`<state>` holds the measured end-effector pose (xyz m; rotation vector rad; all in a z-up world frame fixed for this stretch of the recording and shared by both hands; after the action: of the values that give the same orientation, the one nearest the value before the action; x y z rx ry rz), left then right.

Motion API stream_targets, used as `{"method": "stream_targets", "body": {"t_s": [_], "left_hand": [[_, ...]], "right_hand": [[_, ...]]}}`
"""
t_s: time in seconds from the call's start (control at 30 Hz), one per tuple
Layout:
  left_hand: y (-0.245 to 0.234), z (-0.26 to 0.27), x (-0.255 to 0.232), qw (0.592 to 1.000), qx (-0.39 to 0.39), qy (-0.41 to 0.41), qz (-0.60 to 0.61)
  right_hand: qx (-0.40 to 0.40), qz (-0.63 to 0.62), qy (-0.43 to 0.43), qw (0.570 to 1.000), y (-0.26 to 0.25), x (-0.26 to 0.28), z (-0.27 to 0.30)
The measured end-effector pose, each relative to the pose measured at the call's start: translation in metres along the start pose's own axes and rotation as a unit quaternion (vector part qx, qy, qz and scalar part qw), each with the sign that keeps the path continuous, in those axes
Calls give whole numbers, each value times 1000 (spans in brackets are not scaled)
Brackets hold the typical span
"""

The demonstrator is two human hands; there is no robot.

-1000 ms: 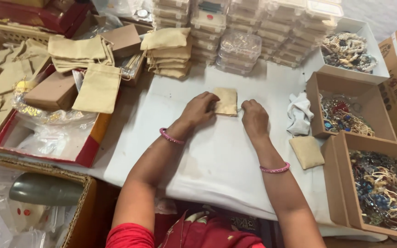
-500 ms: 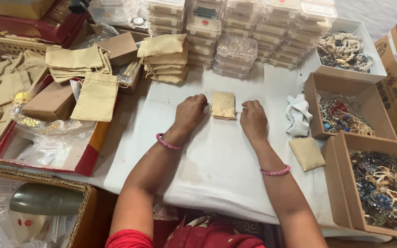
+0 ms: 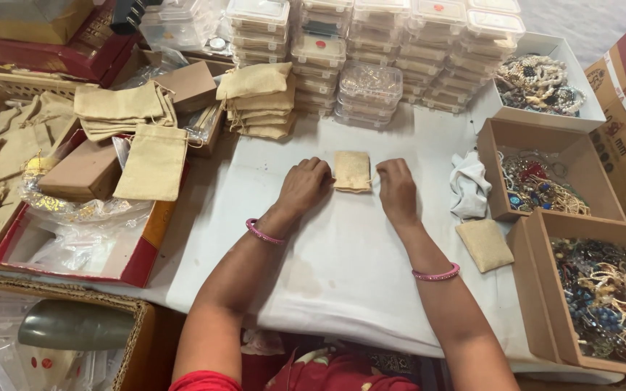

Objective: The person places a small item into a beige pouch and puts it into a plastic container. They then use a white cloth to wipe a clear plastic container and a beaded necklace on a white table surface.

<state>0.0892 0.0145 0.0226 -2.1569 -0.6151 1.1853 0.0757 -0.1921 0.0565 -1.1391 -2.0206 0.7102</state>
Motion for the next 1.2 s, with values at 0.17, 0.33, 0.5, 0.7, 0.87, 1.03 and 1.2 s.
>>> {"method": "stream_targets", "body": {"t_s": [0.17, 0.33, 0.5, 0.7, 0.87, 1.03, 1.2], "left_hand": [[-4, 2, -14, 999, -18, 32, -24], [-18, 5, -28, 998, -26, 43, 33], [-19, -1, -28, 988, -69, 38, 129], [-10, -5, -39, 993, -42, 79, 79], [-2, -6, -35, 995, -11, 81, 60], [-6, -15, -29, 990, 9, 91, 111], [0, -24, -14, 959, 129, 18, 251]], "right_hand": [[-27, 35, -159, 986, -2, 38, 10], [33, -1, -175, 984, -1, 51, 10], [50, -86, -103, 990, 9, 39, 1], [59, 22, -129, 990, 14, 41, 3], [62, 67, -119, 989, 15, 43, 0], [68, 80, -69, 992, 28, 30, 0], [94, 34, -74, 992, 27, 32, 0]]}}
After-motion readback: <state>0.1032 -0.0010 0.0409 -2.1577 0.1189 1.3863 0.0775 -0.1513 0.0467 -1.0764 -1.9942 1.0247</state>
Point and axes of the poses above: each hand's wrist, its own z-axis away from the middle knuckle, its own y-axis out of the palm, x = y × z, the point moved 8 cm from there along -z, towards the middle knuckle, and after that the axes turned 15 degrees about z, right-handed, at the moved point
